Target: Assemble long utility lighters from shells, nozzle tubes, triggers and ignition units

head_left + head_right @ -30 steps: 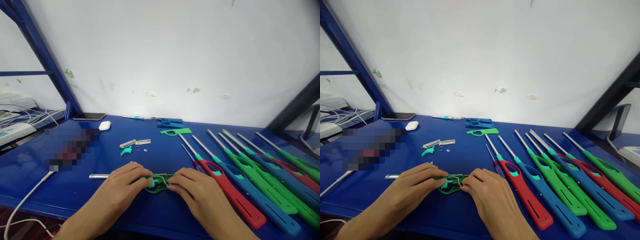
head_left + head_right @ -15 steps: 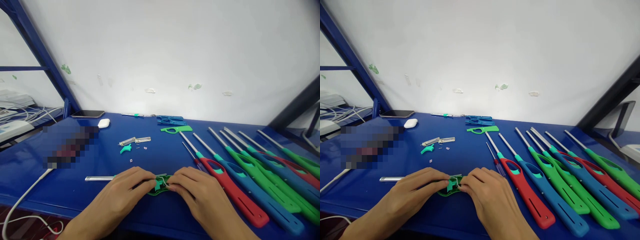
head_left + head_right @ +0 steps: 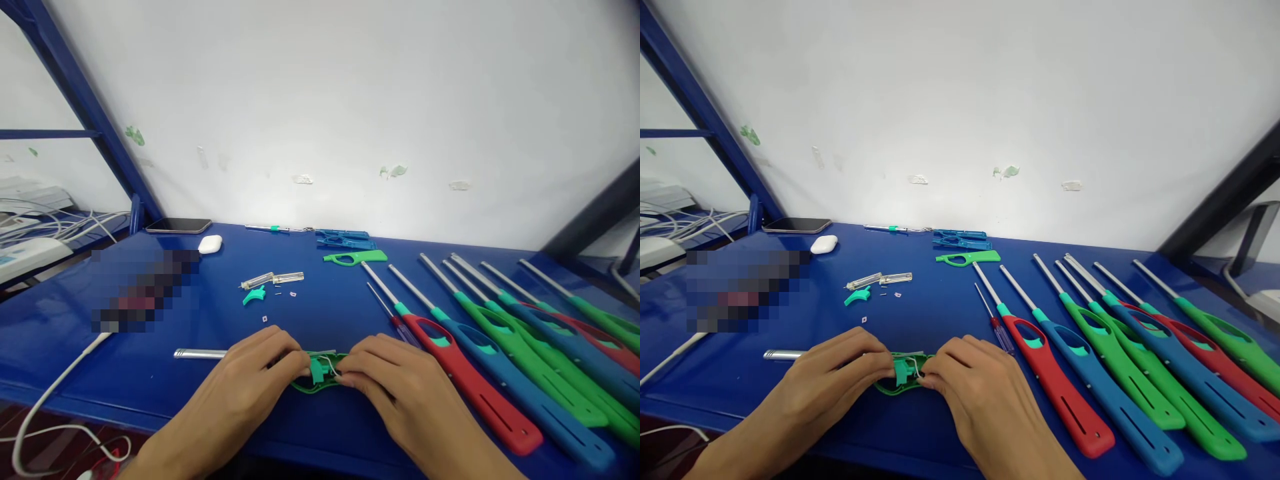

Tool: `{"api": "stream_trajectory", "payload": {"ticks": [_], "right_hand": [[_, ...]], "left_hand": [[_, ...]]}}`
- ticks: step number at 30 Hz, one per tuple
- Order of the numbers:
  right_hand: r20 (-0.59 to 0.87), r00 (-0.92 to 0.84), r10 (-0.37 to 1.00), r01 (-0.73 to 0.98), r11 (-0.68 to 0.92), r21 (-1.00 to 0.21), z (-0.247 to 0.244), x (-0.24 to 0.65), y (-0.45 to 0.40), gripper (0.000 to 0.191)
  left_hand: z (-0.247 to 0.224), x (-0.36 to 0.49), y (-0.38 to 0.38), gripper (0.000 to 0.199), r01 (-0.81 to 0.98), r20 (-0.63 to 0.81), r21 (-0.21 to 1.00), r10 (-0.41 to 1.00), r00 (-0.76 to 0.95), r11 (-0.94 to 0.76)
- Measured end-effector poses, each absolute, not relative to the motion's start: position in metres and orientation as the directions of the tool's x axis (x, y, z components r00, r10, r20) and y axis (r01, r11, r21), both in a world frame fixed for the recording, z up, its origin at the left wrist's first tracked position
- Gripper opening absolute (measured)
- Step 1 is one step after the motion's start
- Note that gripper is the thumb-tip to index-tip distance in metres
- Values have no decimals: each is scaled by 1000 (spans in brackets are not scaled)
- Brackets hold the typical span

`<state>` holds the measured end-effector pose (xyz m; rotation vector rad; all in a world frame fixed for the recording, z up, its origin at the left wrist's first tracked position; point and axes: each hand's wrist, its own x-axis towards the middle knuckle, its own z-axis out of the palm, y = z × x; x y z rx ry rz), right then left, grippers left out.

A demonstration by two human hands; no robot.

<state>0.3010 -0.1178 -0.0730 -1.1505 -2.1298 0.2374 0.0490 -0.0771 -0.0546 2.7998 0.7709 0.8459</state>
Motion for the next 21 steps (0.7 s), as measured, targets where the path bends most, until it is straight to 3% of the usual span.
{"api": "stream_trajectory", "payload": {"ticks": [5,13,21], "right_hand": [[476,-366,800,672,581,-459,-71,302,-123,17],[473,-392,789,676,596,-435,-72,304,-123,16],[496,-391,775,681,606,-410,-71,303,-123,15]], "left_hand": [[-57,47,-75,27,444,483,236,500,719,-865],[-62,49,-74,25,392,595,340,518,615,-855],[-63,44,-74,24,409,630,277,486,606,-870]]}}
